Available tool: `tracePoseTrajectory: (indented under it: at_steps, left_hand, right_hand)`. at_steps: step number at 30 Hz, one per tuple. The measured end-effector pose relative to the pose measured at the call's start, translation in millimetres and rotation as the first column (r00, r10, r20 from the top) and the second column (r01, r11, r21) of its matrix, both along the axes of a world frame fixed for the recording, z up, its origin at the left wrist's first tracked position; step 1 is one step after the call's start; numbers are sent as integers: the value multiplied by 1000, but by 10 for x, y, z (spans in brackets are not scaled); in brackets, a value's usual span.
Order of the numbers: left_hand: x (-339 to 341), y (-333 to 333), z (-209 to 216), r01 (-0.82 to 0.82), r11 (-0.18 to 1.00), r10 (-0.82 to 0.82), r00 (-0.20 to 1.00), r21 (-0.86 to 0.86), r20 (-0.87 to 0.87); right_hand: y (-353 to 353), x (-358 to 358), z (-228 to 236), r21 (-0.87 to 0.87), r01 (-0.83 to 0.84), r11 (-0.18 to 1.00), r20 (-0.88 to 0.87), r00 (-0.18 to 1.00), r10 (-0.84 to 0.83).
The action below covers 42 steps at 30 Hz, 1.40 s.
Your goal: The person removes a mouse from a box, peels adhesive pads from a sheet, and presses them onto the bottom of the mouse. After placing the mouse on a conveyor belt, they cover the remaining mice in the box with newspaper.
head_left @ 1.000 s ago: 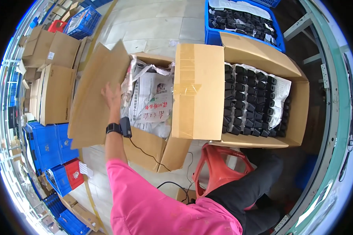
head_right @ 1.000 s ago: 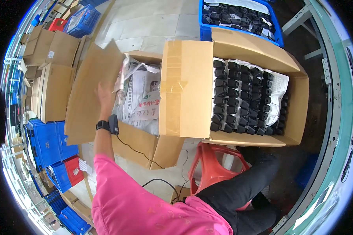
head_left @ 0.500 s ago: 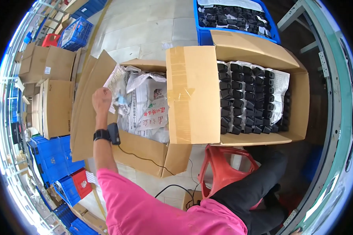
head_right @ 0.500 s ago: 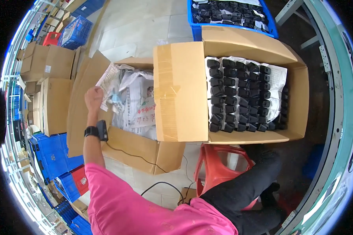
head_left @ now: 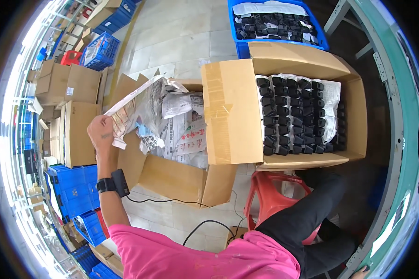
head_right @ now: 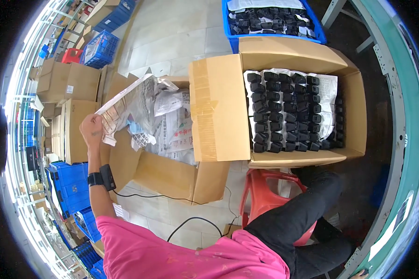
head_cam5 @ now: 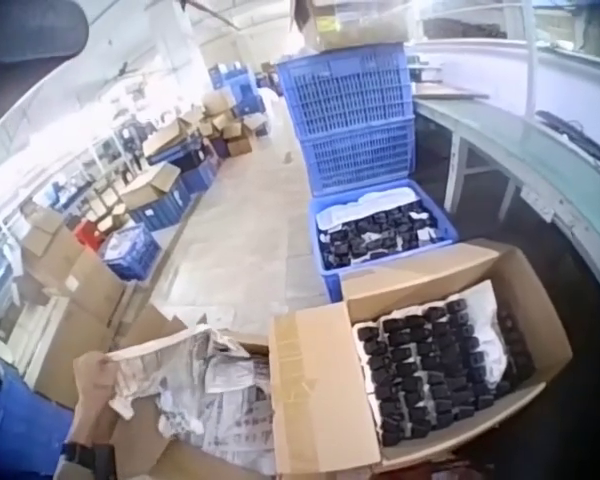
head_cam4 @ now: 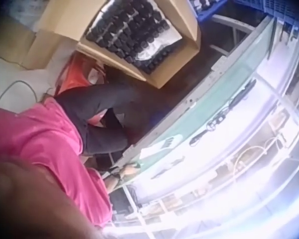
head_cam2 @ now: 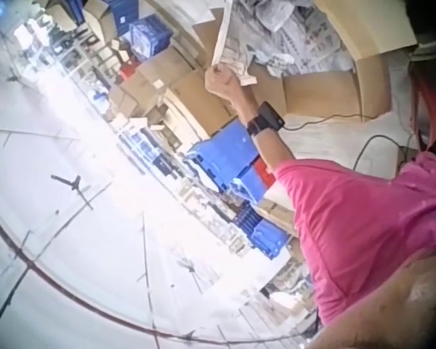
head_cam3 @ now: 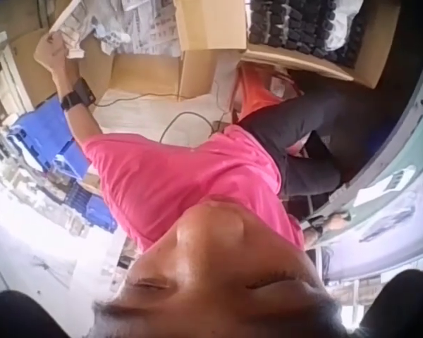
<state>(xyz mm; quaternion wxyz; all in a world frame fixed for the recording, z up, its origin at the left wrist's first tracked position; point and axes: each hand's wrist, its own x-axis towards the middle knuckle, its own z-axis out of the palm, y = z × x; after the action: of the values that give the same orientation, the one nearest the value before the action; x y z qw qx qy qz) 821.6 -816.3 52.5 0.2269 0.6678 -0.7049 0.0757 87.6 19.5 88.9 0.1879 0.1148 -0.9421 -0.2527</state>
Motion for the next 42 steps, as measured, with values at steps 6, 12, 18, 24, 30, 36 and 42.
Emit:
tracePoseTrajectory:
  at_steps: [6, 12, 18, 24, 30, 36, 42]
  left_hand:
    - [5, 191, 724, 60, 996, -78, 942, -65, -326]
    - [-184, 65, 1288, 292, 939, -336, 674, -181, -658]
    - [-1236, 12, 1887, 626, 778, -432, 469, -54, -770]
    - [-2352, 82, 1426, 627, 708, -438, 751, 325, -494]
    - [-1354, -233, 903, 337, 897, -221, 902, 284, -371]
    - [-387, -31, 1003, 87, 960, 69, 848, 267, -525]
    - [-746, -53, 591, 650, 744, 168, 40, 154, -985]
  right_hand:
    - [-387, 211, 19, -118, -79, 990, -75, 995, 71]
    - [-485, 257, 94, -123, -106, 987, -183, 980, 83]
    - [173, -253, -321, -144, 263, 954, -41, 962, -271]
    - [92, -5, -142, -198, 232, 952, -102, 961, -256]
    - [28, -91, -277, -163, 192, 968, -97, 973, -209]
    - [-6, -120, -220, -237, 234, 943, -51, 966, -252]
    - [607, -48, 10, -268, 46, 962, -64, 996, -65]
